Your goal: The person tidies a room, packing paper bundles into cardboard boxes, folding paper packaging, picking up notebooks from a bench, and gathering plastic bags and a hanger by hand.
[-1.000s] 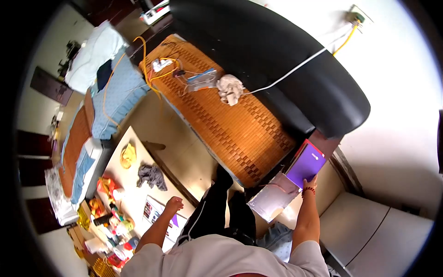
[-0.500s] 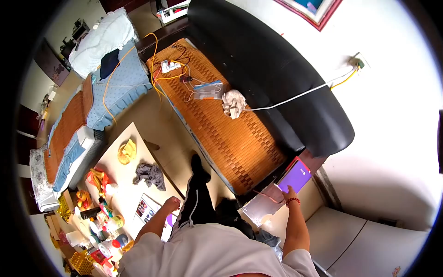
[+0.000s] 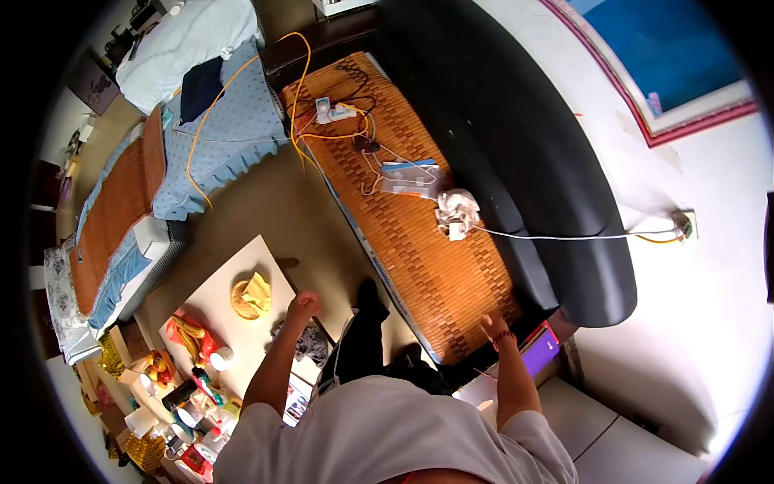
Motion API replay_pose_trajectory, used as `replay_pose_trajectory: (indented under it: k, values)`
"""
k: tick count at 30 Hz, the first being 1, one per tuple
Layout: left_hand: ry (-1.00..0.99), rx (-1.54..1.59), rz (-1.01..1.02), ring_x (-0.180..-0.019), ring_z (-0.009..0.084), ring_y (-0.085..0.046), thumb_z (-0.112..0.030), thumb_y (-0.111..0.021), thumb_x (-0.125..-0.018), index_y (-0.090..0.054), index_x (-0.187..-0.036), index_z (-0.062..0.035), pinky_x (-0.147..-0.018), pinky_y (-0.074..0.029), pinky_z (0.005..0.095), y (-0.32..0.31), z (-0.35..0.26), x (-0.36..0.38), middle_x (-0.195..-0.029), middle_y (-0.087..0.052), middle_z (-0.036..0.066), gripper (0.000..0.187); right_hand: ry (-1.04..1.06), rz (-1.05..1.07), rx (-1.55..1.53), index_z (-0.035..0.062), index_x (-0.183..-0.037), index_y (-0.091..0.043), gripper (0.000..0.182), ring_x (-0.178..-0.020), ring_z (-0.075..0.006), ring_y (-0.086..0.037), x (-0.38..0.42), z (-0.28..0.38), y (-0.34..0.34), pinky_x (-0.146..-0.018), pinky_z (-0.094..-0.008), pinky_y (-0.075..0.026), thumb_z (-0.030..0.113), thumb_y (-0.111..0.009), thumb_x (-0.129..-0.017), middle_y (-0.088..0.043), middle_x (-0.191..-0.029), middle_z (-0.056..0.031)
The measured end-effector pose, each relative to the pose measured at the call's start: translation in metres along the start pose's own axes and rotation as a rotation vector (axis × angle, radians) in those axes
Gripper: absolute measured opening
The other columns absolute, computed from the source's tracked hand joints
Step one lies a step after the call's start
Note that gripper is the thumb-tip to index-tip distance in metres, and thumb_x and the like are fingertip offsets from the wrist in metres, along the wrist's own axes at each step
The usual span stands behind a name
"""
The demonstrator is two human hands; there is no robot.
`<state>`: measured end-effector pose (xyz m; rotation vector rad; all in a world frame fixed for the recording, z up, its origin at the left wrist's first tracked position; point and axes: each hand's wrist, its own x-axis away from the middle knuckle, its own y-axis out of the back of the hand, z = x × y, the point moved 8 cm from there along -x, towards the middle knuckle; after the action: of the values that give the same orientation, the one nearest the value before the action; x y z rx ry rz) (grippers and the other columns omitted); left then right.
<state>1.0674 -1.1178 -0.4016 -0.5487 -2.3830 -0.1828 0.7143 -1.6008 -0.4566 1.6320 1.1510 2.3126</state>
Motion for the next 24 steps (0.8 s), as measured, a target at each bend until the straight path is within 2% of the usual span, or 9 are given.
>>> replay_pose_trajectory:
  k: [2, 5, 7, 8, 10, 11, 13, 20, 24]
  values:
    - [-0.002, -0.06, 0.019, -0.072, 0.0131, -0.059, -0.012, -0.05, -0.086, -0.055, -0.101, -0.0043, -0.063, -0.047, 0.0251, 0.018, -0.009, -0.007, -0.083, -0.059, 0.006, 0.018, 0.206, -0.073, -0.343, 0.0133, -0.12, -0.053, 0.036, -0.092, -0.0223, -0.061, 0.013, 0.107, 0.055, -0.073, -0.034, -0.049, 0.029, -0.056, -0.088, -0.064, -0.101, -0.0119]
    - [0.03, -0.041, -0.103, -0.074, 0.015, -0.06, -0.017, -0.049, -0.088, -0.054, -0.104, -0.006, -0.067, -0.046, 0.0273, 0.034, -0.023, -0.005, -0.085, -0.061, 0.006, 0.02, 0.188, 0.017, -0.343, 0.014, -0.123, -0.052, 0.04, -0.096, -0.0243, -0.061, -0.036, 0.166, 0.066, -0.078, -0.0352, -0.05, 0.029, -0.058, -0.087, -0.064, -0.102, -0.0113]
    - [0.051, 0.024, -0.128, -0.074, 0.0147, -0.06, -0.016, -0.049, -0.089, -0.054, -0.104, -0.0071, -0.065, -0.046, 0.0265, 0.038, -0.01, -0.005, -0.084, -0.061, 0.005, 0.019, 0.375, 0.117, -0.232, 0.0132, -0.127, -0.049, 0.044, -0.109, -0.0283, -0.054, -0.064, 0.207, 0.064, -0.083, -0.0378, -0.049, 0.027, -0.059, -0.086, -0.054, -0.12, -0.0122]
    - [0.051, 0.055, -0.136, -0.074, 0.0144, -0.06, -0.016, -0.049, -0.089, -0.054, -0.104, -0.0072, -0.064, -0.045, 0.0261, 0.04, 0.001, -0.004, -0.083, -0.061, 0.005, 0.018, 0.372, 0.121, -0.235, 0.0132, -0.127, -0.049, 0.044, -0.109, -0.0283, -0.054, -0.075, 0.218, 0.065, -0.083, -0.0378, -0.049, 0.027, -0.059, -0.086, -0.054, -0.12, -0.0122]
    - [0.11, 0.111, -0.12, -0.074, 0.0132, -0.06, -0.013, -0.049, -0.089, -0.055, -0.104, -0.0074, -0.064, -0.045, 0.0253, 0.034, 0.017, 0.002, -0.083, -0.06, 0.004, 0.017, 0.345, -0.016, 0.199, 0.0122, -0.131, -0.044, 0.049, -0.122, -0.031, -0.041, -0.082, 0.248, 0.082, -0.088, -0.0401, -0.049, 0.025, -0.059, -0.086, -0.03, -0.14, -0.0102]
    - [0.174, 0.147, -0.119, -0.074, 0.0128, -0.059, -0.016, -0.051, -0.089, -0.054, -0.105, -0.0065, -0.063, -0.045, 0.0245, 0.032, 0.033, 0.003, -0.084, -0.06, 0.004, 0.019, 0.341, -0.013, 0.193, 0.0122, -0.131, -0.044, 0.049, -0.122, -0.031, -0.041, -0.085, 0.264, 0.087, -0.088, -0.0401, -0.049, 0.025, -0.059, -0.086, -0.03, -0.14, -0.0102]
    - [0.132, 0.145, -0.077, -0.073, 0.0132, -0.059, -0.02, -0.051, -0.091, -0.055, -0.107, -0.0043, -0.063, -0.045, 0.0236, 0.021, 0.056, 0.005, -0.085, -0.06, 0.004, 0.023, 0.318, -0.017, 0.309, 0.0124, -0.134, -0.039, 0.053, -0.128, -0.0336, -0.032, -0.099, 0.286, 0.094, -0.091, -0.0408, -0.048, 0.025, -0.058, -0.086, -0.007, -0.148, -0.0082]
    - [0.252, 0.277, -0.236, -0.076, 0.0157, -0.059, -0.027, -0.055, -0.09, -0.053, -0.103, -0.001, -0.069, -0.047, 0.0274, -0.03, 0.069, 0.035, -0.085, -0.061, 0.008, 0.029, 0.209, 0.064, 0.445, 0.0149, -0.136, -0.035, 0.057, -0.131, -0.0359, -0.026, -0.249, 0.314, 0.056, -0.095, -0.0466, -0.046, 0.029, -0.058, -0.086, 0.005, -0.15, -0.0085]
    - [0.314, 0.324, -0.259, -0.079, 0.0164, -0.06, -0.025, -0.055, -0.09, -0.054, -0.106, -0.0019, -0.071, -0.047, 0.0282, -0.047, 0.108, 0.049, -0.088, -0.062, 0.008, 0.028, 0.205, 0.009, 0.576, 0.0161, -0.137, -0.035, 0.06, -0.124, -0.0363, -0.037, -0.317, 0.334, 0.042, -0.098, -0.0445, -0.041, 0.033, -0.059, -0.085, 0.008, -0.15, -0.0123]
